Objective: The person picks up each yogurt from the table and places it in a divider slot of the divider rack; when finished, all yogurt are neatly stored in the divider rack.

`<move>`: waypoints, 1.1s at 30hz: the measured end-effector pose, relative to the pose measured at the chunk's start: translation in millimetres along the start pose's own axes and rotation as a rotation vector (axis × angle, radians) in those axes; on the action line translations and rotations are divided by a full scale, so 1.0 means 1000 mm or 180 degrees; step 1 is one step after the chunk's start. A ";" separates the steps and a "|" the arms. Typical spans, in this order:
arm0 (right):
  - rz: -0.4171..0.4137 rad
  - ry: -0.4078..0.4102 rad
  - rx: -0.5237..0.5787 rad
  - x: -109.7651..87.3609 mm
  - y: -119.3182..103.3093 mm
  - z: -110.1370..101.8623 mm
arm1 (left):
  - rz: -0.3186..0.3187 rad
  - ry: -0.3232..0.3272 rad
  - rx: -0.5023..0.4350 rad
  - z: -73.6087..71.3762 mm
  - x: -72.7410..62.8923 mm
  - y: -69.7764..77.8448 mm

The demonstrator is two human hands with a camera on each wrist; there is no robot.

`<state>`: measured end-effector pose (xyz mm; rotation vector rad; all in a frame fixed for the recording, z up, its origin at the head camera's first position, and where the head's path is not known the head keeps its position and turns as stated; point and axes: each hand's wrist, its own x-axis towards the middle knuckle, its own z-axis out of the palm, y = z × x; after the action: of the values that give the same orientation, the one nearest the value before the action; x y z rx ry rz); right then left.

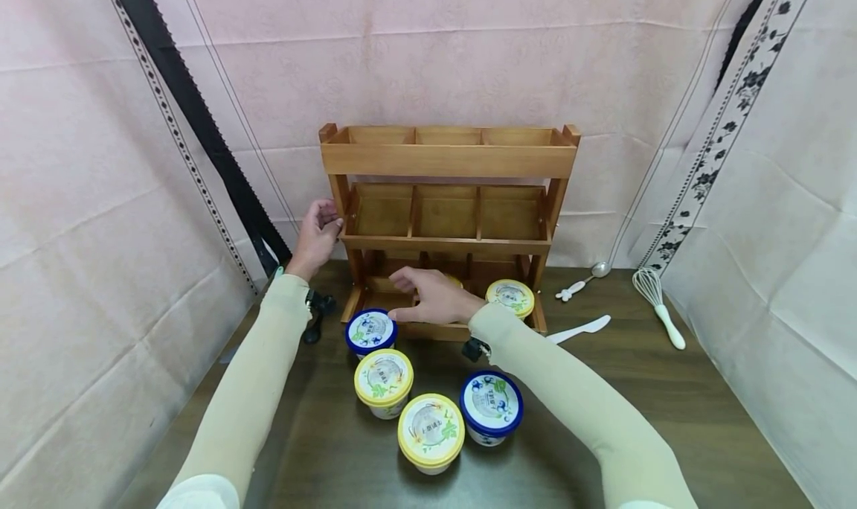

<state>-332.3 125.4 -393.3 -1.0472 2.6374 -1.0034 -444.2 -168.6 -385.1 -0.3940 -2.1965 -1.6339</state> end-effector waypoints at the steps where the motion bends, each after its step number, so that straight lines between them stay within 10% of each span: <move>1: -0.0013 -0.0037 -0.0009 0.001 -0.001 0.002 | -0.0002 0.0000 0.0000 0.000 0.000 0.000; 33: 0.0195 -0.0960 -0.0585 0.037 0.011 0.048 | 0.0071 0.0008 -0.0011 0.001 0.002 -0.004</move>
<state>-349.9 81.5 -432.9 -1.0513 2.5269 -0.5480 -447.4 -169.1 -388.0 -0.4156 -2.1799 -1.6259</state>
